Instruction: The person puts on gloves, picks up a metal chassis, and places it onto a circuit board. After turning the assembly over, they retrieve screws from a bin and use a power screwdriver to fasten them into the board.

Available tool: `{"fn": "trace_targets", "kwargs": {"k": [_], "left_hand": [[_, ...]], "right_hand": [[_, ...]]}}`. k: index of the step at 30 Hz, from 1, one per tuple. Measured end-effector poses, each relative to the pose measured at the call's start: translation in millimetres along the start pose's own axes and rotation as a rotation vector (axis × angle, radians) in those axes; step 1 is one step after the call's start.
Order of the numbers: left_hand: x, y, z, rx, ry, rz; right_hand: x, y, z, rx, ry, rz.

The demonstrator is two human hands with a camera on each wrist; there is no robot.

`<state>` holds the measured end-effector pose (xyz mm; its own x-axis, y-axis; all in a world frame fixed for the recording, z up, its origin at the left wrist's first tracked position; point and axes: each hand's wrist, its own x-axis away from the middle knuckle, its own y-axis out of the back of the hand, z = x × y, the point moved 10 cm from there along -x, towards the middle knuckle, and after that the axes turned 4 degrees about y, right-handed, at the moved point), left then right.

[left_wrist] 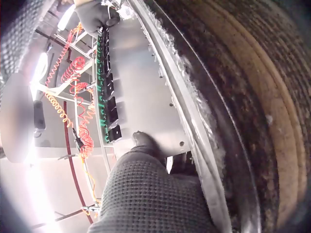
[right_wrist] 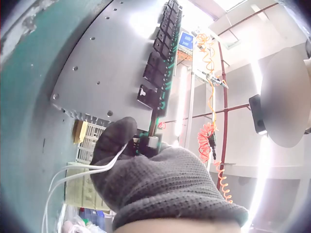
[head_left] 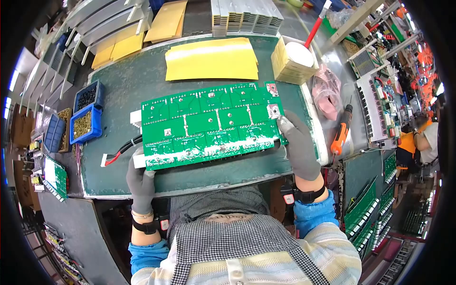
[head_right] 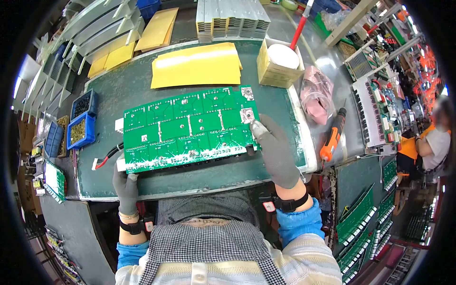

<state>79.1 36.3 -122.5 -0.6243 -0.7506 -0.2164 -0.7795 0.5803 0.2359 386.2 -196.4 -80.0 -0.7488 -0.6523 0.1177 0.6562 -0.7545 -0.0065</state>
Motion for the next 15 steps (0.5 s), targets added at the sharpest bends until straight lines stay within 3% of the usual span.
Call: {"fn": "trace_targets", "kwargs": {"k": [7, 15], "left_hand": [[0.4, 0.3, 2.7, -0.021, 0.062, -0.036], [-1.0, 2.5, 2.2, -0.02, 0.012, -0.059]], "right_hand": [[-2.3, 2.2, -1.8, 0.001, 0.025, 0.008], [0.1, 1.2, 2.2, -0.006, 0.014, 0.004]]}}
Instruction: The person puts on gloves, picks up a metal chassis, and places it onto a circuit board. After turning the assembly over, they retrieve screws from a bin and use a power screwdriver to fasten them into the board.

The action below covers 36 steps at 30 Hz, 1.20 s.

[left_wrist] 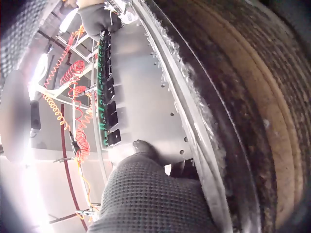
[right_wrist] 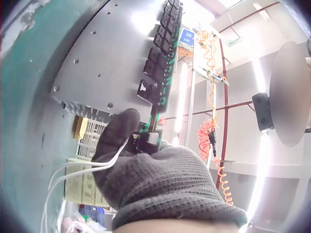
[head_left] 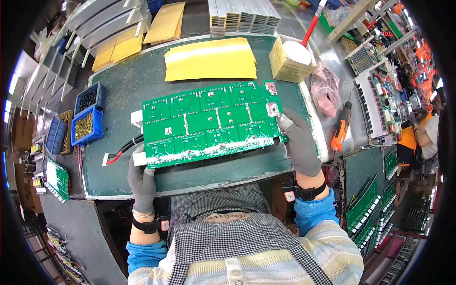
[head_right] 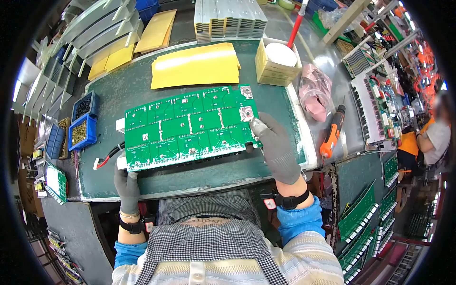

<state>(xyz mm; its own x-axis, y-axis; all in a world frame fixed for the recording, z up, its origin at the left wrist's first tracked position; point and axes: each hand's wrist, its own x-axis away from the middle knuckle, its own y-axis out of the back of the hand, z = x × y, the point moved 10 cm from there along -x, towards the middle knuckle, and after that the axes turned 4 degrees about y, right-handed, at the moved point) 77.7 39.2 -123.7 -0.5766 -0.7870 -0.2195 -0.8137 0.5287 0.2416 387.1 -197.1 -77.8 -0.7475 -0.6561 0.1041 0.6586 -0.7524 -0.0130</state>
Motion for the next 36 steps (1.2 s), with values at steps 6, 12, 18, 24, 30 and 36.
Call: {"fn": "trace_targets", "kwargs": {"k": [6, 12, 18, 24, 30, 36], "left_hand": [[0.1, -0.4, 0.4, 0.007, 0.012, 0.023], [-0.6, -0.9, -5.5, 0.003, -0.008, 0.027], [-2.7, -1.0, -9.5, -0.027, -0.025, 0.004], [-4.5, -2.6, -11.8, -0.041, -0.046, -0.002], [-4.6, -4.5, -22.2, 0.005, -0.035, 0.008], [-5.3, -3.3, -19.1, 0.05, -0.011, 0.022]], "right_hand": [[-1.9, -2.0, -0.7, 0.014, 0.037, 0.002], [-0.4, -5.2, -1.6, -0.058, -0.016, -0.001], [0.8, -3.3, -2.7, -0.056, -0.03, 0.01], [-3.9, 5.9, -5.9, 0.045, 0.072, -0.038], [-1.0, -5.3, -2.4, -0.043, 0.033, -0.017], [-0.1, -8.9, 0.6, -0.004, 0.039, -0.023]]}}
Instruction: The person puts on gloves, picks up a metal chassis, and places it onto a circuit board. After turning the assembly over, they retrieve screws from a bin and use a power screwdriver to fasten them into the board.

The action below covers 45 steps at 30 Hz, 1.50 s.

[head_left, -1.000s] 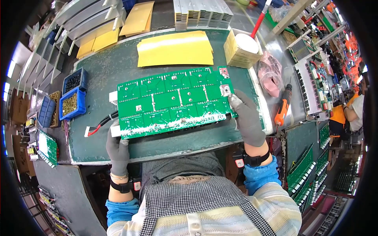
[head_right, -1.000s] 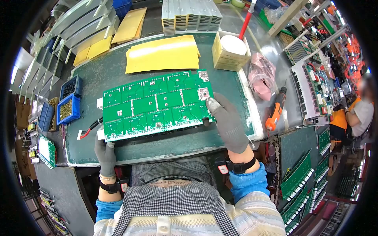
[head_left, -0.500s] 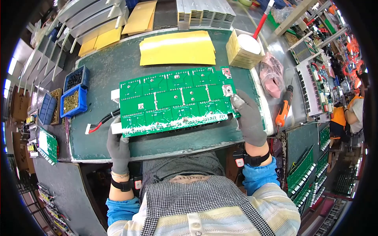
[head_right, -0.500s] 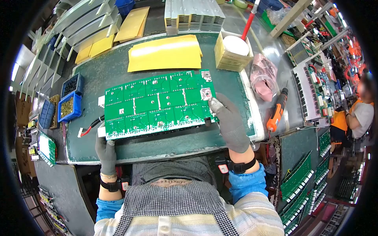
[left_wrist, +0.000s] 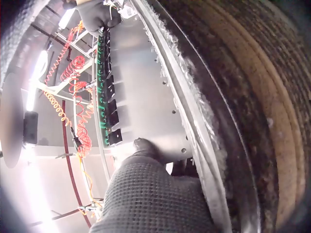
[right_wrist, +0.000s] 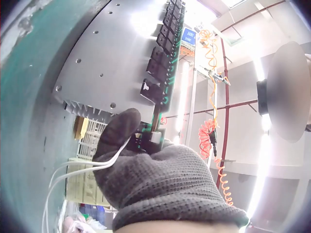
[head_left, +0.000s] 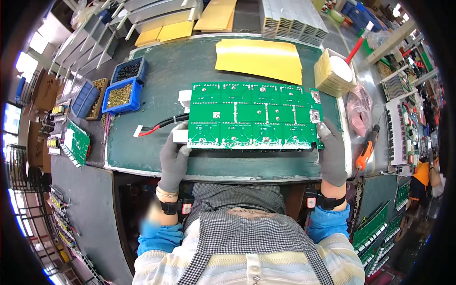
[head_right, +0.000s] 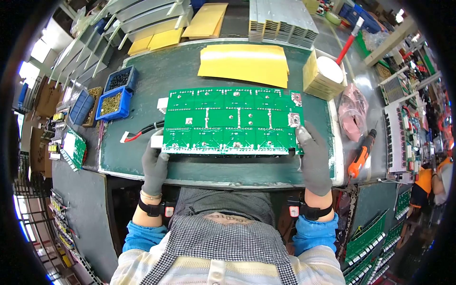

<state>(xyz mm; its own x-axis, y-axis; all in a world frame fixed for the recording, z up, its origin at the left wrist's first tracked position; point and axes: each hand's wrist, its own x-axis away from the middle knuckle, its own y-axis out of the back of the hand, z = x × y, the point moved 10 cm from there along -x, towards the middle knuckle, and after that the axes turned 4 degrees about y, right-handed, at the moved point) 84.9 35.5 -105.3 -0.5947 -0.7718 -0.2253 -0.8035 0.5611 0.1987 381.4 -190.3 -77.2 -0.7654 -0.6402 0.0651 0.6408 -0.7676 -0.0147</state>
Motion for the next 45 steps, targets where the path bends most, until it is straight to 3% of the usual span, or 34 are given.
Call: {"fn": "trace_targets", "kwargs": {"k": [7, 10, 11, 16, 23, 24, 27, 30, 32, 38, 40, 45], "left_hand": [[0.2, 2.2, 4.6, -0.043, -0.002, -0.014], [1.7, 1.0, 16.2, 0.087, 0.115, -0.014], [0.4, 4.6, 2.2, -0.144, -0.035, -0.029], [-1.8, 4.0, 8.7, 0.01, 0.032, -0.026], [-1.2, 3.1, 7.8, 0.072, 0.103, -0.035], [0.2, 2.1, 8.8, -0.012, 0.086, 0.022], [0.6, 5.0, 11.4, -0.005, 0.106, 0.019], [3.2, 10.1, 6.3, 0.022, 0.15, 0.057], [7.4, 17.5, 5.4, -0.017, 0.167, 0.085], [12.3, 104.9, -8.4, -0.079, 0.369, 0.112], [-8.6, 139.6, -19.9, -0.136, 0.189, 0.024], [-78.8, 209.1, -10.1, -0.324, 0.148, -0.189]], "right_hand": [[0.5, 3.8, 0.7, 0.022, 0.015, -0.02], [1.9, 0.1, 10.7, 0.057, 0.086, -0.028], [0.6, -8.0, 6.8, 0.03, 0.047, 0.006], [6.7, -8.2, 7.3, -0.016, -0.047, 0.002], [7.4, -5.8, 7.7, 0.027, 0.005, 0.019], [5.3, 0.6, 9.0, 0.219, 0.074, 0.017], [2.0, -8.0, 6.9, -0.007, 0.071, 0.009], [0.9, -0.7, -7.9, -0.015, -0.011, 0.138], [0.5, 4.7, -5.8, 0.001, 0.082, 0.091], [3.7, 23.3, 1.1, 0.056, 0.183, 0.048], [3.9, 31.9, -0.6, 0.05, 0.195, 0.001], [4.7, 44.1, -2.3, 0.067, 0.228, -0.103]]}}
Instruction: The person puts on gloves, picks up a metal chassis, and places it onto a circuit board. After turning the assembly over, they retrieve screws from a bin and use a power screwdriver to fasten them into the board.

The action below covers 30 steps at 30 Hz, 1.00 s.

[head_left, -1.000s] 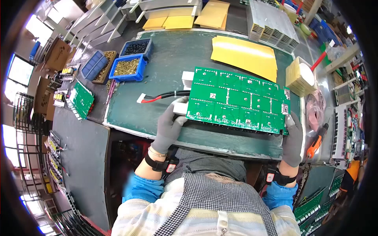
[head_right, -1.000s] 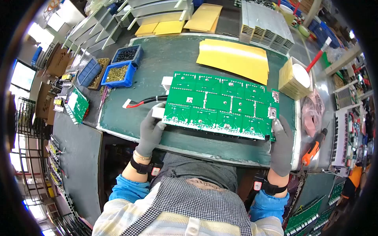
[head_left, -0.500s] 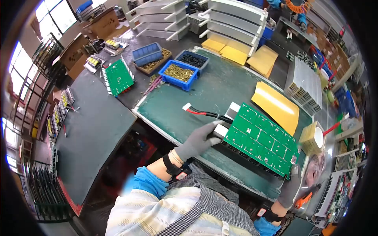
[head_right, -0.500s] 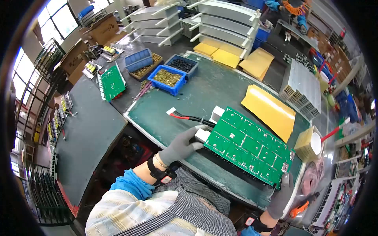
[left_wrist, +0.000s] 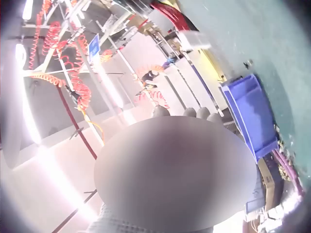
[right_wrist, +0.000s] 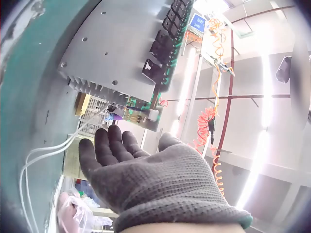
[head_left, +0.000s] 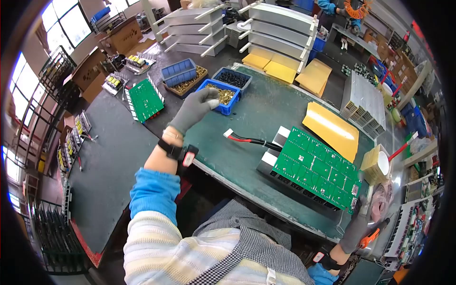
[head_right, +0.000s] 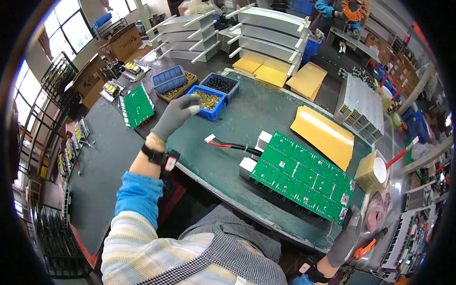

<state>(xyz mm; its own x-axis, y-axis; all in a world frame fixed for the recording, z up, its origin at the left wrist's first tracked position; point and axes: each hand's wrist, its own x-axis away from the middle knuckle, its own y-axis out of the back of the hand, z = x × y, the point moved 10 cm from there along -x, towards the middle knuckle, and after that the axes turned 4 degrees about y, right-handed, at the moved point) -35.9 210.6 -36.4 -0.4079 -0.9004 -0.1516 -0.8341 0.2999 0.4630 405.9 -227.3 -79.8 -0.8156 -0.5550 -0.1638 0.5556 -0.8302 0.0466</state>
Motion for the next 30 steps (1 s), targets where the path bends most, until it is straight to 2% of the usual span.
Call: {"fn": "trace_targets", "kwargs": {"k": [5, 9, 10, 13, 16, 19, 20, 24, 27, 30], "left_hand": [[-49.9, -19.6, 26.7, -0.276, 0.081, 0.076], [-49.5, -51.1, 17.9, -0.45, -0.021, 0.168], [-48.4, -58.7, 15.2, -0.557, -0.117, 0.153], [-40.0, -51.8, -0.4, -0.634, -0.304, -0.02], [-27.7, -53.1, -11.0, -0.709, -0.357, 0.018], [-8.4, -85.7, 11.1, -0.918, -0.35, 0.195], [-2.0, -92.1, 12.1, -0.998, -0.369, 0.175], [-9.3, -108.9, 35.6, -1.174, -0.117, 0.32], [-18.5, -113.8, 43.7, -1.214, -0.022, 0.368], [-16.4, -112.2, 39.5, -1.18, -0.077, 0.33]], "right_hand": [[14.0, 14.7, 2.8, 0.006, 0.001, -0.036], [23.9, 45.7, -4.8, 0.048, -0.036, -0.156], [24.6, 48.6, -5.0, 0.038, -0.035, -0.164], [24.9, 54.6, -4.6, -0.001, -0.023, -0.181], [23.1, 49.2, 0.0, -0.039, 0.011, -0.163], [22.1, 34.8, 2.6, -0.051, 0.044, -0.124], [21.7, 28.5, 2.0, -0.055, 0.046, -0.12], [23.3, 3.3, 16.0, 0.001, 0.07, -0.072], [23.6, 4.6, 18.3, -0.011, 0.101, -0.058], [30.4, 14.9, 20.5, -0.014, 0.061, -0.159]]}}
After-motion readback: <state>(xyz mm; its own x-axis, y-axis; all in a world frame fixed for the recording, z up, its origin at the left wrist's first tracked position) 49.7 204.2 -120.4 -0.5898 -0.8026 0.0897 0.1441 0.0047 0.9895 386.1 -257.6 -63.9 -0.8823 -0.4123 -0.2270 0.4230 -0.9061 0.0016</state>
